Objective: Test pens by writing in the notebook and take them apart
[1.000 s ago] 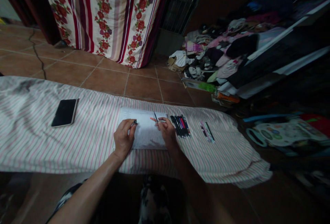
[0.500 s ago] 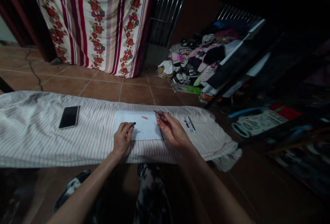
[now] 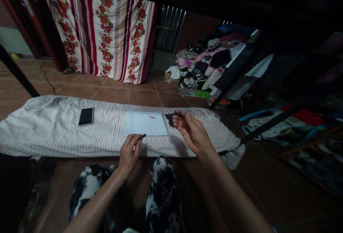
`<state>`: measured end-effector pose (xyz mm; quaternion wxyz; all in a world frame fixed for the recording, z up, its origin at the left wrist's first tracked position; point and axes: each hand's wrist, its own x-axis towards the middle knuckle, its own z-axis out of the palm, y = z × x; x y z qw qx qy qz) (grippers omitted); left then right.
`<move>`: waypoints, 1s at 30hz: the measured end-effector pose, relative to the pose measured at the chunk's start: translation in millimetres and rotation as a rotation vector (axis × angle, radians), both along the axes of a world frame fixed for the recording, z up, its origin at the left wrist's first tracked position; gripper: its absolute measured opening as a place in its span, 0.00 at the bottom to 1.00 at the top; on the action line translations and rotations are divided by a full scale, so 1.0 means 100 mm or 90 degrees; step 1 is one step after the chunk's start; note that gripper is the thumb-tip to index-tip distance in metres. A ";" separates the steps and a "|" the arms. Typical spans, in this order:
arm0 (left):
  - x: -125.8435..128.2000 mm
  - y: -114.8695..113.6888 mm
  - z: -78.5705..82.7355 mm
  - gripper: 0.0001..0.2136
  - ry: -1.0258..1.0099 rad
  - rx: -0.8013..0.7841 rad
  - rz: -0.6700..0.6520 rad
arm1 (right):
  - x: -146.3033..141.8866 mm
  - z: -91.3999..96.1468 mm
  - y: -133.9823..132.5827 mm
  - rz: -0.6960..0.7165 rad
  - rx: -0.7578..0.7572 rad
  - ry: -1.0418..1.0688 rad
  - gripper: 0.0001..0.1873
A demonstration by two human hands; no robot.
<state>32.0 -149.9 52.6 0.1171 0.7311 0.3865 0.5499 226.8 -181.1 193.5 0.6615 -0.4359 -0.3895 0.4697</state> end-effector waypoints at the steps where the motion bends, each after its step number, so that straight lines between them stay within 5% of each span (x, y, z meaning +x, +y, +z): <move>1: -0.01 -0.05 0.01 0.10 0.005 0.000 -0.001 | -0.01 0.00 -0.03 -0.003 0.000 -0.001 0.19; 14: 0.06 -0.35 0.16 0.10 -0.022 -0.022 -0.028 | -0.15 0.08 -0.53 -0.067 0.110 -0.315 0.19; 30: 0.13 -0.57 0.35 0.09 0.002 0.011 -0.034 | -0.34 0.02 -0.68 -0.049 0.151 -0.395 0.14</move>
